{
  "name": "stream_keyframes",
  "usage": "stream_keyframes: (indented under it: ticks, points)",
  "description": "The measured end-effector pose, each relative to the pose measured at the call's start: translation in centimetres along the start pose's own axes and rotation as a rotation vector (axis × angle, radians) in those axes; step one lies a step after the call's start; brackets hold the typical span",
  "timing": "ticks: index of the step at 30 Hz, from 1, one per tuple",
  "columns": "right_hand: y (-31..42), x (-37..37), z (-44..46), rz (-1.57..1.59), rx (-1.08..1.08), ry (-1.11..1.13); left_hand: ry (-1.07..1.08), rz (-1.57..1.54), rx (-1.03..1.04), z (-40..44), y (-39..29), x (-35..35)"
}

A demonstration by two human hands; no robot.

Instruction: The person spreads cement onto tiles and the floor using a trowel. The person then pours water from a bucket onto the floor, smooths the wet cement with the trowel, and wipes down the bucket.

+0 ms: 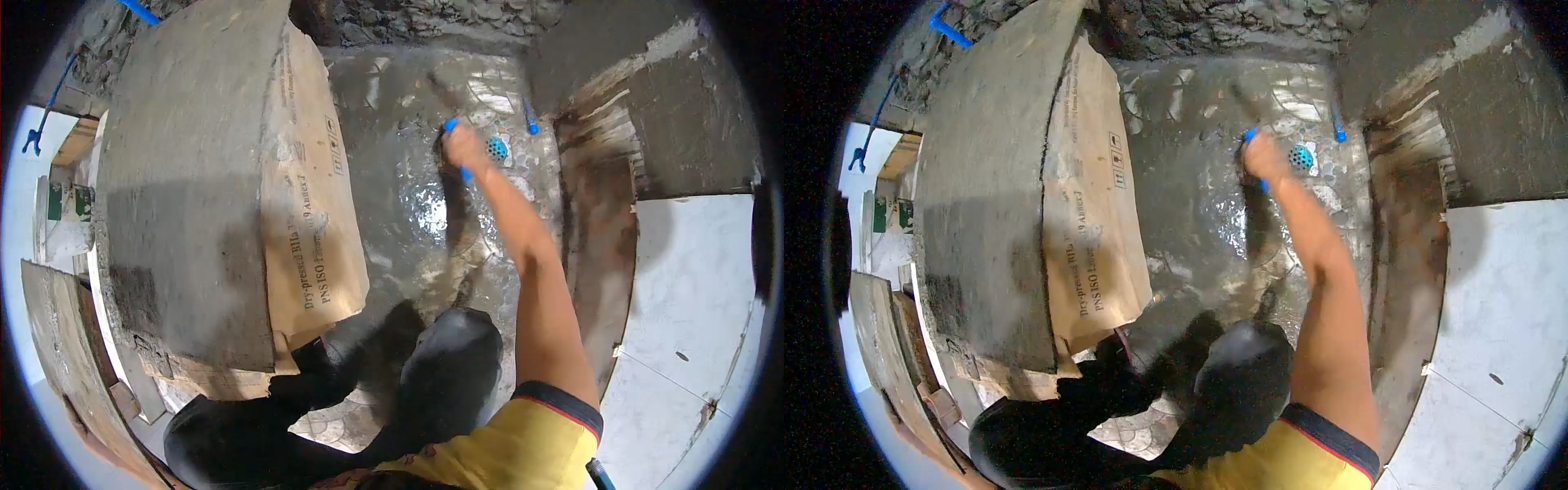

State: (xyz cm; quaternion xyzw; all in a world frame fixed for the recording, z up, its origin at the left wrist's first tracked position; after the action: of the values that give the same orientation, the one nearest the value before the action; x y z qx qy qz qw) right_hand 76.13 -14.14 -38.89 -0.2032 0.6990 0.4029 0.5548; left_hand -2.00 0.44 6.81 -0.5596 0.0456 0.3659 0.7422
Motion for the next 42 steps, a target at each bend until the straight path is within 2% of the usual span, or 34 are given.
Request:
stream_keyframes:
  ticks: [1,2,5,6,7,8,10,11,13,15,17,18,20,23,25,26,28,30,31,32,33,34,35,36,38,41,42]
  points:
    - [1.7,0.1,-2.1,-0.083,-0.056,0.062,0.001,-0.017,-0.009,0.0,0.1,0.1]
    - [2.7,0.0,-3.2,-0.013,0.036,0.128,0.002,-0.033,-0.016,0.1,0.1,0.0]
    - [1.5,-2.9,-1.2,0.109,0.058,0.222,0.017,-0.061,-0.022,-0.1,-0.2,0.2]
    - [0.4,-4.4,-0.1,0.316,0.232,0.194,0.02,-0.068,-0.024,-0.2,-0.1,0.2]
    - [-7.0,1.0,5.9,-0.032,0.174,-0.051,0.022,-0.064,-0.025,-0.5,0.0,0.3]
    - [-6.6,-1.4,6.8,0.055,0.172,-0.069,0.031,-0.061,-0.018,-0.5,0.2,-0.1]
    - [-6.1,-0.6,9.8,-0.004,0.147,-0.065,-0.006,-0.096,-0.024,-0.7,0.1,-0.5]
    - [-5.6,0.2,11.1,-0.032,0.137,-0.059,-0.021,-0.109,-0.025,-0.8,-0.3,-0.6]
    - [-0.2,4.2,13.3,-0.231,-0.034,0.122,-0.037,-0.136,-0.039,-1.0,-0.8,-0.3]
    - [6.8,1.7,9.3,0.086,0.2,-0.17,-0.03,-0.08,-0.042,-1.1,-0.5,-0.3]
    - [7.1,6.1,11.5,0.244,0.305,0.073,-0.006,0.056,-0.006,-0.3,-0.1,-1.1]
    - [7.3,7.3,12.0,0.284,0.33,0.165,-0.006,-0.004,-0.014,0.0,0.0,-1.2]
    - [9.1,4.1,10.2,0.214,0.258,0.223,-0.011,-0.137,-0.033,0.6,0.5,-1.1]
    - [7.9,-1.1,8.1,0.122,0.21,0.159,-0.039,-0.224,-0.127,-0.6,0.0,-0.1]
    - [5.5,-2.3,9.1,0.053,0.232,0.144,-0.068,-0.041,-0.04,-0.7,-0.1,-1.0]
    - [5.8,-2.0,9.4,0.03,0.165,0.129,-0.073,0.055,0.01,-0.5,-0.4,-1.3]
    - [6.7,-3.4,9.3,-0.022,0.035,0.092,-0.073,-0.009,-0.043,0.0,0.2,-1.8]
    - [8.0,0.0,9.7,-0.062,-0.174,0.087,-0.032,-0.011,-0.071,-0.1,0.0,-1.6]
    - [11.3,-1.5,7.0,-0.088,-0.349,0.128,0.001,0.004,-0.069,-1.2,-0.9,-0.7]
    - [11.3,0.5,6.1,-0.1,-0.278,0.138,0.012,0.026,-0.049,-1.1,-1.3,-0.3]
    - [12.4,0.6,4.1,-0.012,-0.24,0.29,0.022,0.047,-0.03,-0.9,-1.8,0.1]
    - [12.4,1.4,2.1,-0.05,-0.312,0.247,0.001,0.073,-0.002,-0.5,-1.3,-0.3]
    - [13.2,-1.4,-0.9,-0.014,-0.308,0.397,-0.025,0.093,0.018,0.0,-0.3,-1.0]
    - [12.2,-2.5,-2.5,-0.028,-0.247,0.378,0.018,0.03,-0.004,1.8,2.2,-2.3]
    - [7.4,-3.8,-2.7,-0.027,-0.093,0.305,-0.017,0.048,-0.015,2.0,2.8,-2.5]
    - [-1.9,-6.0,-0.5,-0.032,0.232,0.027,-0.013,-0.074,-0.195,1.6,3.1,-3.2]
    - [-3.2,-5.8,-0.5,-0.028,0.264,0.014,-0.014,-0.104,-0.228,1.4,2.7,-2.9]
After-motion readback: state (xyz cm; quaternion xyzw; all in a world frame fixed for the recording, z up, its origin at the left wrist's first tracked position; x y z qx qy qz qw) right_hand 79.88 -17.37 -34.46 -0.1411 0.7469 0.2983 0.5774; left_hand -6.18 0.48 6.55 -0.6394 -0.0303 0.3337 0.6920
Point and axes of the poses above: each hand's wrist, its own z-axis towards the middle knuckle, its own x-axis out of the palm, y = z × x, the point moved 6 cm from there along z, towards the middle knuckle, and after that the axes turned 6 degrees about -x, right-handed, at the moved point
